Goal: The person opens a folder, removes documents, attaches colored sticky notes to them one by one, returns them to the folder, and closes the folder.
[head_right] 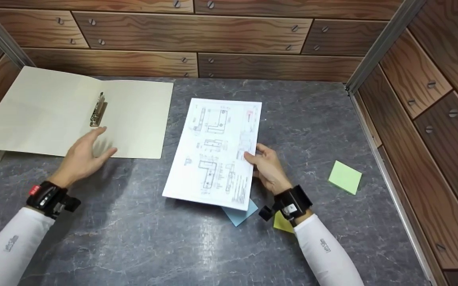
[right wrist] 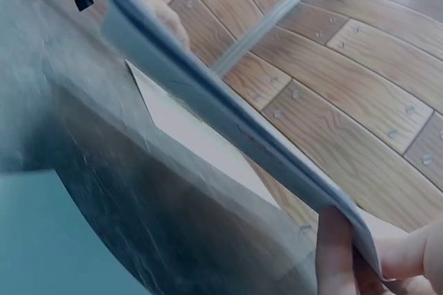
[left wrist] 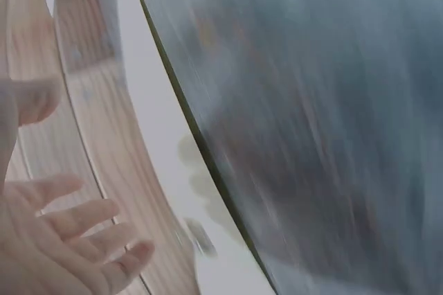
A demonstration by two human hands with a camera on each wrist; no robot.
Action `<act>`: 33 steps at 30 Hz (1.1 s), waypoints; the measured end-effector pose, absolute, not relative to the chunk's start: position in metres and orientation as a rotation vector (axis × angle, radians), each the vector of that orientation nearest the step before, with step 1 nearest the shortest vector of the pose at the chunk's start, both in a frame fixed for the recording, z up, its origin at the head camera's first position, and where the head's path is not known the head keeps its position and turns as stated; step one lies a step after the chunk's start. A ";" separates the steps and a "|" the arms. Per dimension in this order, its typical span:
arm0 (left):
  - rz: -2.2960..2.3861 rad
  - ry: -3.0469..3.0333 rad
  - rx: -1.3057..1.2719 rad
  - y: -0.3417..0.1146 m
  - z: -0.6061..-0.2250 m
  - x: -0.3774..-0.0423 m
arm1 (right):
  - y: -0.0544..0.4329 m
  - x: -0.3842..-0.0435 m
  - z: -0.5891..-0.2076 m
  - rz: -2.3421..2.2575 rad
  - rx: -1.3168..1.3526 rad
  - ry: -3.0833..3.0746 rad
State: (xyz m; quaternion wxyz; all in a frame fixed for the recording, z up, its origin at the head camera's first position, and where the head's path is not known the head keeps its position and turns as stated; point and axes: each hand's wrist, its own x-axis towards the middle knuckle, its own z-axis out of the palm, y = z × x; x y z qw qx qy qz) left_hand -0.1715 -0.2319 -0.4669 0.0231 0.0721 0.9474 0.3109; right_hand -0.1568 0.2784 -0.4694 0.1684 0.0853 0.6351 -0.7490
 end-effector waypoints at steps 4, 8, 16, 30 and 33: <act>1.173 2.954 0.299 -0.201 -0.470 -0.153 | 0.270 -0.150 -0.469 -2.132 0.206 1.802; 1.435 2.858 0.369 -0.174 -0.478 -0.144 | 0.261 -0.144 -0.470 -2.139 0.192 1.783; 1.854 2.327 0.287 -0.150 -0.535 -0.156 | 0.247 -0.134 -0.479 -2.074 0.173 1.788; 1.865 2.197 0.113 -0.137 -0.513 -0.131 | 0.233 -0.123 -0.486 -1.983 0.089 1.791; 1.850 2.241 0.074 -0.135 -0.486 -0.117 | 0.234 -0.122 -0.484 -1.961 0.096 1.829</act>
